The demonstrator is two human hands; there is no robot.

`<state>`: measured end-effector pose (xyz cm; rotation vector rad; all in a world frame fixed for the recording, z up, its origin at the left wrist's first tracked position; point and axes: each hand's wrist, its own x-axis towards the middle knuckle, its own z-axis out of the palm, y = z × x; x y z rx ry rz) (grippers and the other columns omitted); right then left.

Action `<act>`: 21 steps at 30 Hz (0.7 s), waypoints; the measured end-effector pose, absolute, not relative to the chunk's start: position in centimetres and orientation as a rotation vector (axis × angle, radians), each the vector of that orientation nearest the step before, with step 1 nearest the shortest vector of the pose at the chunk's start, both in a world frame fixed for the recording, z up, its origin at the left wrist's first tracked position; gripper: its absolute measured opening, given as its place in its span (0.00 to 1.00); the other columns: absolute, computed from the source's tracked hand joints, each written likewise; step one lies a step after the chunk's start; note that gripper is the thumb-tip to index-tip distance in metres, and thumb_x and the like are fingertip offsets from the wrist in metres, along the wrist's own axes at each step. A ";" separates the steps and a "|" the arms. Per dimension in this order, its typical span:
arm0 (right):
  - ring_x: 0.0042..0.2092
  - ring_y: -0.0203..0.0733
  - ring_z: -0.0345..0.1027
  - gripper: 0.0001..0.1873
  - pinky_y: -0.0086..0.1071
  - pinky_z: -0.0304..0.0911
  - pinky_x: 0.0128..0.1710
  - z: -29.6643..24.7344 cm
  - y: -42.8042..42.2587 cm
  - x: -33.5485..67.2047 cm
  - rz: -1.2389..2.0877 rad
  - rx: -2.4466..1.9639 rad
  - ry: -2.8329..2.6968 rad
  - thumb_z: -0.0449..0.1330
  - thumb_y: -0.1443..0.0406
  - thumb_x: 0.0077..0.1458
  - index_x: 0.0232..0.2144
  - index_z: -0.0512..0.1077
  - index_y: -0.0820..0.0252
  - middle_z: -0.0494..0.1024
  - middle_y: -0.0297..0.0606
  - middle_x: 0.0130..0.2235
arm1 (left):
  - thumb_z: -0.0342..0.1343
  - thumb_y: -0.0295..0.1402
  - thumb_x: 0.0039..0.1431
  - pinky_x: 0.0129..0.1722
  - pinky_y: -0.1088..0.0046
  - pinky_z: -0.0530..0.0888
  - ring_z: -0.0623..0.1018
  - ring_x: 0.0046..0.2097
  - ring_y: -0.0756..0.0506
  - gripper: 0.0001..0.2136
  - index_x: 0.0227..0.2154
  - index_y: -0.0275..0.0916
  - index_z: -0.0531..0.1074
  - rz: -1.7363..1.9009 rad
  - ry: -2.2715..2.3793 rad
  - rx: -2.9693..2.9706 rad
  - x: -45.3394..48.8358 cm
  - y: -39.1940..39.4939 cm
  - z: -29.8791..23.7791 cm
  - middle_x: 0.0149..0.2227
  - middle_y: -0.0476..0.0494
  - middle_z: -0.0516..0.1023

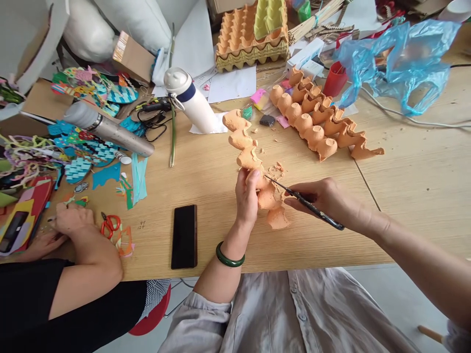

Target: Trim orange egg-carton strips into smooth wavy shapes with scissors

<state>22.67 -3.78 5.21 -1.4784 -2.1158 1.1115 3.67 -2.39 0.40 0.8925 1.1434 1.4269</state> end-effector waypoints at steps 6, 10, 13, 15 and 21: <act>0.26 0.34 0.49 0.23 0.30 0.46 0.24 5.1 -3.3 23.0 1.280 -1.398 -2.089 0.57 0.48 0.61 0.28 0.76 0.60 0.58 0.30 0.22 | 0.56 0.40 0.65 0.51 0.71 0.73 0.78 0.49 0.45 0.11 0.44 0.40 0.77 1.419 1.105 0.874 3.8 -2.3 0.8 0.46 0.45 0.80; 0.26 0.33 0.46 0.23 0.31 0.46 0.24 4.8 -3.1 23.5 1.225 -1.337 -2.137 0.57 0.48 0.62 0.27 0.75 0.60 0.57 0.30 0.21 | 0.57 0.43 0.62 0.46 0.69 0.75 0.79 0.43 0.45 0.13 0.41 0.39 0.77 1.350 1.095 0.792 3.8 -2.3 0.9 0.40 0.44 0.81; 0.25 0.33 0.46 0.23 0.32 0.46 0.24 4.6 -2.9 23.8 1.148 -1.288 -2.209 0.57 0.49 0.63 0.28 0.77 0.60 0.57 0.30 0.21 | 0.58 0.45 0.60 0.41 0.70 0.75 0.79 0.37 0.46 0.15 0.38 0.38 0.77 1.248 1.071 0.678 3.8 -2.3 1.0 0.35 0.45 0.80; 0.25 0.33 0.46 0.23 0.32 0.46 0.24 4.6 -2.9 23.9 1.126 -1.262 -2.243 0.56 0.49 0.63 0.29 0.78 0.61 0.58 0.30 0.21 | 0.59 0.45 0.60 0.39 0.71 0.75 0.78 0.34 0.47 0.14 0.36 0.38 0.77 1.202 1.056 0.625 3.8 -2.4 1.2 0.33 0.46 0.80; 0.24 0.32 0.45 0.26 0.31 0.44 0.23 5.0 -3.2 23.7 1.409 -1.287 -2.090 0.57 0.44 0.61 0.25 0.71 0.59 0.54 0.28 0.21 | 0.60 0.45 0.58 0.30 0.77 0.72 0.74 0.26 0.53 0.14 0.36 0.38 0.78 1.126 0.993 0.455 3.8 -2.5 2.0 0.32 0.49 0.80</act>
